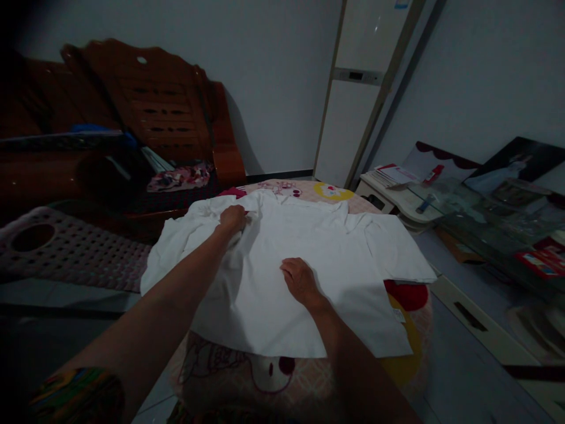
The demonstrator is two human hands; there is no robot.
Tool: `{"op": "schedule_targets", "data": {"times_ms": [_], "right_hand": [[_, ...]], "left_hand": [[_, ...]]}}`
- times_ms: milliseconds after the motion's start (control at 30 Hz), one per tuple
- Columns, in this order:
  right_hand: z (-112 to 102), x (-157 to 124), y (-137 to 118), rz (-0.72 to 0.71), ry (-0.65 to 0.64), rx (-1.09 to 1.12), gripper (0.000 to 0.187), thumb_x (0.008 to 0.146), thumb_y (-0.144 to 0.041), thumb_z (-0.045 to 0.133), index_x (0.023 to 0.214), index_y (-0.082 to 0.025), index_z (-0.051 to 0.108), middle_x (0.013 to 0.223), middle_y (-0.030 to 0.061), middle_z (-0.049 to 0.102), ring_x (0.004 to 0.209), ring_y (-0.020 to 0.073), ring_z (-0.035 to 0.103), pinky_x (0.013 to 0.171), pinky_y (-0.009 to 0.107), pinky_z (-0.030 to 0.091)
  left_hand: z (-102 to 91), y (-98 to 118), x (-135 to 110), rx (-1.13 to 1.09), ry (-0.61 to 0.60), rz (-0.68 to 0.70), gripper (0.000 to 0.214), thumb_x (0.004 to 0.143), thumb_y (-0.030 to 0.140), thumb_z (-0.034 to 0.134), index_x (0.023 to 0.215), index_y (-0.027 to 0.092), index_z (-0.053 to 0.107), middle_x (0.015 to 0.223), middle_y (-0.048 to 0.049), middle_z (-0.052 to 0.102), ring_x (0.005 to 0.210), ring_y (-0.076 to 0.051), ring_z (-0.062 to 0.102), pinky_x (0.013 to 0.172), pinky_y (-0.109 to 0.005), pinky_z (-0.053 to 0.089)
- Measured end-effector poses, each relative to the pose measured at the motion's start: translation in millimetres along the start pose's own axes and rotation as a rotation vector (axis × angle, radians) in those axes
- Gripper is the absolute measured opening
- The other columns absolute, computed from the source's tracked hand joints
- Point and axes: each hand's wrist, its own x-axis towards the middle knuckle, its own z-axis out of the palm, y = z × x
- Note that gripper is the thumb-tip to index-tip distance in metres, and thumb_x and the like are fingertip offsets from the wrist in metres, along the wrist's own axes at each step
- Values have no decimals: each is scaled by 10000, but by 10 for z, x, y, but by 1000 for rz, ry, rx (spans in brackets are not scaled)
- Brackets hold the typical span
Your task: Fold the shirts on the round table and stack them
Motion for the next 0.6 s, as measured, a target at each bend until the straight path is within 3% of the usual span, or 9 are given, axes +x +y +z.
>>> {"op": "schedule_targets", "data": {"times_ms": [133,267,467,600], "right_hand": [[-40,12,-47,-9,-12,-35,200,884,-105,559,953,-193,726,1057,107,738,1006,225,658,933,406,539],[-9,96,-417,-94,-126,-20,193,912,-112,538,974,-188,704,1015,95,733,961,210,655,903,371,536],[444,199,-1296,-421,-490,25,86,910,-154,582,959,-176,650,986,70,695,948,192,627,835,302,523],[710,100,-1517,-402,-512,41,124,933,-133,531,1024,-169,608,1067,84,676,953,186,600,823,303,508]], "left_hand": [[-1,-111,66,11,3,10,397,862,207,529,1215,83,661,1197,-235,673,1131,-337,640,907,-373,513],[8,-139,62,-14,5,43,376,884,314,534,1174,125,680,1178,-194,691,1131,-324,637,906,-360,510],[22,-141,65,-22,-14,59,385,905,378,510,1148,143,693,1206,-174,689,1133,-312,635,899,-347,509],[36,-149,54,-13,-18,87,396,906,366,498,1166,140,694,1215,-170,688,1133,-306,634,896,-336,502]]}}
